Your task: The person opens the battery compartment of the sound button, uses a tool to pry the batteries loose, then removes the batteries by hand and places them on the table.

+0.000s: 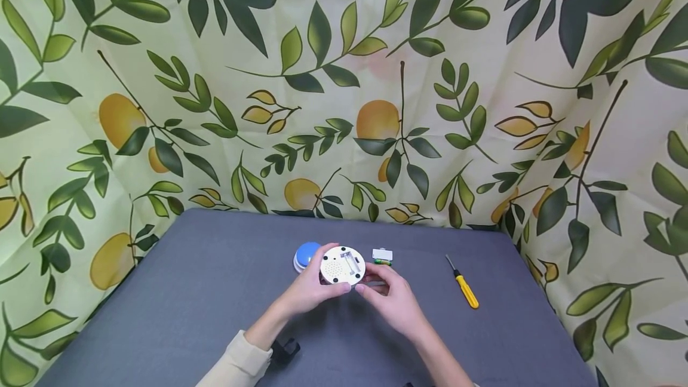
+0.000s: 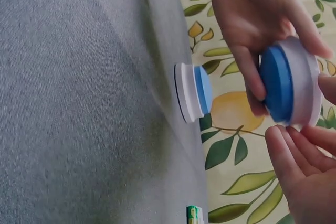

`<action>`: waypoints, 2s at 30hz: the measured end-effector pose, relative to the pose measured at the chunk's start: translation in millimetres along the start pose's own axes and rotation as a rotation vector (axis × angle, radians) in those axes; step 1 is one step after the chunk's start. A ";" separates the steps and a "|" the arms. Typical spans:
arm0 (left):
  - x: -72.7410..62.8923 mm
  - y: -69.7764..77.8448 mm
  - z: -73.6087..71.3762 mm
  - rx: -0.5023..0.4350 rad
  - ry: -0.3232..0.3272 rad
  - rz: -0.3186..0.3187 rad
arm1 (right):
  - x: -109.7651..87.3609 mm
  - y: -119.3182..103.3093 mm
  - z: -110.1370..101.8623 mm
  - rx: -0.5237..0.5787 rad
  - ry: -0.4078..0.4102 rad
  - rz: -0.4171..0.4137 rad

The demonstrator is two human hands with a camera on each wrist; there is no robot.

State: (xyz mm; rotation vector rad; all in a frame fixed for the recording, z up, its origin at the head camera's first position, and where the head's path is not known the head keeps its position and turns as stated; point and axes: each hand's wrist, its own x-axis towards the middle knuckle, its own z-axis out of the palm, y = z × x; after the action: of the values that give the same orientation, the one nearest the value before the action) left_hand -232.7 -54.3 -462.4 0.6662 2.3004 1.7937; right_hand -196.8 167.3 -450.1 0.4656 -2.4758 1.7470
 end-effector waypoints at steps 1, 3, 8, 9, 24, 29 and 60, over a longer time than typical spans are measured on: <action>-0.1 -0.4 0.2 -0.007 -0.011 0.000 | 0.0 0.2 0.6 0.015 -0.006 -0.011; -0.8 -0.4 0.7 -0.020 -0.035 0.005 | 0.4 0.9 0.7 0.029 -0.009 -0.013; -2.0 -2.3 0.9 -0.078 -0.130 0.018 | 0.4 3.5 -2.2 0.003 -0.020 0.053; -1.9 -3.0 0.9 -0.090 -0.155 0.016 | 0.0 3.9 -3.0 -0.010 -0.024 0.071; 4.8 -5.9 19.2 -0.100 -0.177 0.066 | -0.6 20.0 -23.8 0.079 -0.045 0.191; 11.3 -2.9 28.8 -0.090 -0.117 0.032 | -2.8 22.5 -36.4 0.090 -0.046 0.199; 60.1 -9.9 97.2 0.172 -0.041 -0.106 | -13.8 73.3 -90.6 -0.076 -0.066 0.298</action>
State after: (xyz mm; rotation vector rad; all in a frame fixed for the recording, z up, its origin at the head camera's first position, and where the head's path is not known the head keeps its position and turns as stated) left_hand -251.8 55.5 -489.4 0.5874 2.4324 1.5362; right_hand -214.9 276.8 -488.3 0.1554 -2.7671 1.7489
